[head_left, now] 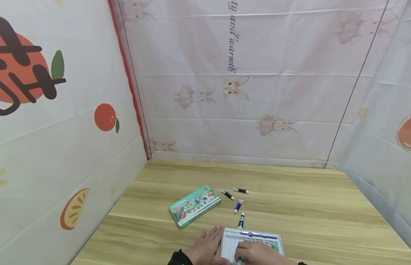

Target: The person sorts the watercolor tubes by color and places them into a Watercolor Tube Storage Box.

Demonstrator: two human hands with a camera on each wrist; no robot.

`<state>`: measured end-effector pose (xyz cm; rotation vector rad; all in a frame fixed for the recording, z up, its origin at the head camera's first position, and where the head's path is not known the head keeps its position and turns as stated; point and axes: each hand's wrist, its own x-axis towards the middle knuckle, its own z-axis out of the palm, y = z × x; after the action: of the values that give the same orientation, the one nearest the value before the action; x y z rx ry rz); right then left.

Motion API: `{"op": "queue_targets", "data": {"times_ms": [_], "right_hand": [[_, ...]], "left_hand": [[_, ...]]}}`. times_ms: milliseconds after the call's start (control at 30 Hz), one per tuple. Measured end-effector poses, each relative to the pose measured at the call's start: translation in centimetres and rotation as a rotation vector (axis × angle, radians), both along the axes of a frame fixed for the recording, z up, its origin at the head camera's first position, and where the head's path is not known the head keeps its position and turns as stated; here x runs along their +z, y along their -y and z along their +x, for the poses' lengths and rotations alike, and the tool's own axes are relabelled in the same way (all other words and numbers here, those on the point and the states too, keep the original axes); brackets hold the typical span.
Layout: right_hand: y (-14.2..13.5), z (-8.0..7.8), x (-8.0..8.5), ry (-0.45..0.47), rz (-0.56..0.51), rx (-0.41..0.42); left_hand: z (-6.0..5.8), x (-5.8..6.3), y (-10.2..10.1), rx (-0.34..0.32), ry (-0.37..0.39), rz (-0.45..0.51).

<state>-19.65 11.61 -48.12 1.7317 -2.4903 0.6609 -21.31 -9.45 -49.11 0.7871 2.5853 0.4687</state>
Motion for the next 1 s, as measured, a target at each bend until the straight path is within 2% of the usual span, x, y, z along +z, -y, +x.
{"op": "queue_targets", "data": {"times_ms": [100, 333, 500, 733, 1000], "right_hand": [[-0.2, 0.0, -0.2, -0.012, 0.011, 0.003], [-1.4, -0.3, -0.5, -0.134, 0.011, -0.015], [-1.9, -0.2, -0.4, -0.184, 0.02, -0.04], [-1.5, 0.2, 0.0, -0.103, 0.068, -0.114], [-1.0, 0.2, 0.0, -0.094, 0.073, -0.145]], "left_hand": [[0.0, 0.1, 0.0, 0.003, -0.002, 0.002], [0.2, 0.1, 0.1, -0.024, 0.0, 0.02], [0.1, 0.0, 0.0, -0.019, -0.006, 0.007], [0.1, -0.2, -0.1, -0.015, -0.02, 0.008], [0.0, -0.3, 0.0, -0.003, -0.02, 0.012]]}}
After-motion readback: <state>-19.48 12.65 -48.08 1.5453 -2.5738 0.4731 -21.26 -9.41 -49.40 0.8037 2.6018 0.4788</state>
